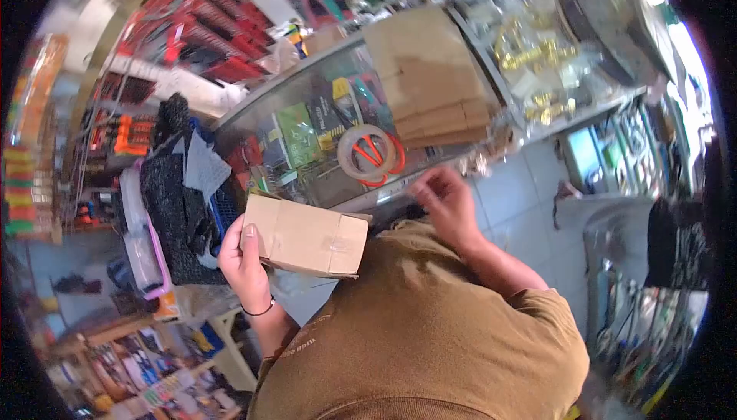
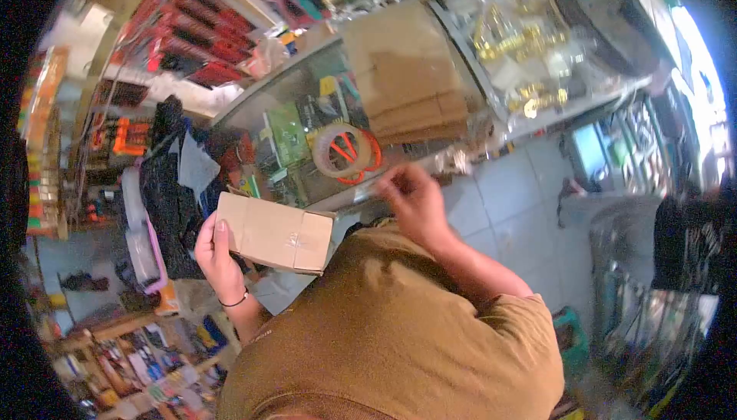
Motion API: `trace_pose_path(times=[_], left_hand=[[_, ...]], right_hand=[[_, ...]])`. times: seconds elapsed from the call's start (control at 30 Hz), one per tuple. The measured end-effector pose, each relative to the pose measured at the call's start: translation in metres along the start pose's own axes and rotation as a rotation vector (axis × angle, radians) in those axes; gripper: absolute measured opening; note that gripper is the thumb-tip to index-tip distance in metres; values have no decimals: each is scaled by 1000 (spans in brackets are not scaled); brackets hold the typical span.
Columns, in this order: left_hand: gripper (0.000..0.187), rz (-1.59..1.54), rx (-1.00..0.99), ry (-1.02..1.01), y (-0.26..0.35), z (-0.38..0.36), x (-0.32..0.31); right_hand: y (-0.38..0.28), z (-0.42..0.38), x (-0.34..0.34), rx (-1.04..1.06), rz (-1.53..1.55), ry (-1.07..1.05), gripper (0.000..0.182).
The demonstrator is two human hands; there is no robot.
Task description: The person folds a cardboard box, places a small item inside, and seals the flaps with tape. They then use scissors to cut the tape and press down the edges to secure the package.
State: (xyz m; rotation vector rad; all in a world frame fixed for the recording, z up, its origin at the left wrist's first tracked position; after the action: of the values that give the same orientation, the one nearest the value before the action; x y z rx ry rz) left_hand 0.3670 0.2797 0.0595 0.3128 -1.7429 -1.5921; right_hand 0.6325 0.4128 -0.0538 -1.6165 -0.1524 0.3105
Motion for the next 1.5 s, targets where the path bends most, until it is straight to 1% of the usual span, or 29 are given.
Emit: trace_pose_path(times=[0.03,0.07,0.1,0.17,0.27,0.33,0.37,0.43,0.47,0.53,0.57,0.63,0.67,0.7,0.77,0.83,0.9,0.97,1.03,1.1,1.13,1.17,1.2,1.23,1.27,1.3,1.37,1.43,1.5], left_hand=[[27,-14,3,1,-2,2,1],[27,-28,4,9,-2,5,2],[27,-1,9,-16,-2,8,0],[28,22,-20,-23,2,14,-3],[27,62,-43,-57,11,22,-15],[27,89,-59,-82,16,23,-22],[27,103,-77,-92,18,24,-25],[27,115,-91,-98,19,24,-27],[27,118,-100,-100,18,23,-28],[27,122,-99,-108,18,22,-30],[27,132,-102,-115,18,22,-29],[26,130,-117,-95,16,21,-23],[26,132,-128,-95,15,22,-21],[26,125,-126,-60,15,21,-17],[26,80,-110,-33,15,20,-14],[26,74,-128,-13,14,18,-11],[26,91,-139,1,19,14,-9],[27,48,-159,69,17,13,0],[26,42,-129,3,10,12,4],[25,49,-146,76,11,11,14],[23,83,-220,63,14,10,16],[22,125,-293,45,18,8,18],[21,71,-297,1,22,8,21],[21,64,-296,27,22,7,24],[20,-35,-239,49,19,6,27],[20,-134,-181,65,15,5,29],[21,-183,-178,68,12,6,30],[23,-196,-207,165,8,6,34],[24,-265,-163,131,4,5,32]], right_hand=[[3,-3,18,55,-40,139,9],[3,-6,35,108,-196,263,11],[0,-10,50,91,-292,365,11],[6,-12,76,165,-383,583,13],[37,0,101,65,-430,660,20],[66,3,113,-17,-535,656,32],[67,6,116,-15,-530,661,32],[66,0,123,-107,-527,760,43],[68,-2,126,-110,-528,758,43],[84,2,129,-283,-368,645,44],[81,3,126,-270,-372,631,44],[65,-2,115,-119,-300,666,42],[51,-2,106,-27,-257,654,37],[39,0,95,-9,-259,623,37],[19,4,70,77,-116,514,32],[9,9,45,61,-90,389,29],[-6,14,13,164,-165,142,23],[-18,14,-20,155,-97,-104,17],[-18,12,-50,140,-14,-269,23],[-23,10,-70,245,-49,-370,37],[-17,10,-76,241,-83,-416,46],[-18,9,-83,256,-98,-455,46],[-20,9,-88,243,-43,-462,48],[-22,9,-94,223,15,-461,49],[-24,7,-98,175,117,-462,48],[-23,9,-99,175,111,-473,48],[-18,9,-106,109,206,-611,42],[-21,10,-108,111,191,-583,40],[-25,12,-110,114,179,-549,38]])
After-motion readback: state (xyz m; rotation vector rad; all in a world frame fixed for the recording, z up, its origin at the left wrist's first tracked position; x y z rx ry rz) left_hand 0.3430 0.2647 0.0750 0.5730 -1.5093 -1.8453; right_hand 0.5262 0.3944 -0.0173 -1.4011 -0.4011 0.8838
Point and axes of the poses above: each hand's wrist, its own z-axis towards the middle knuckle, its own x-axis out of the back of the hand, y = z × x, the point moved 6 cm from there along z, towards the middle knuckle, and after that the axes turned 6 degrees about x, right-handed, at the moved point
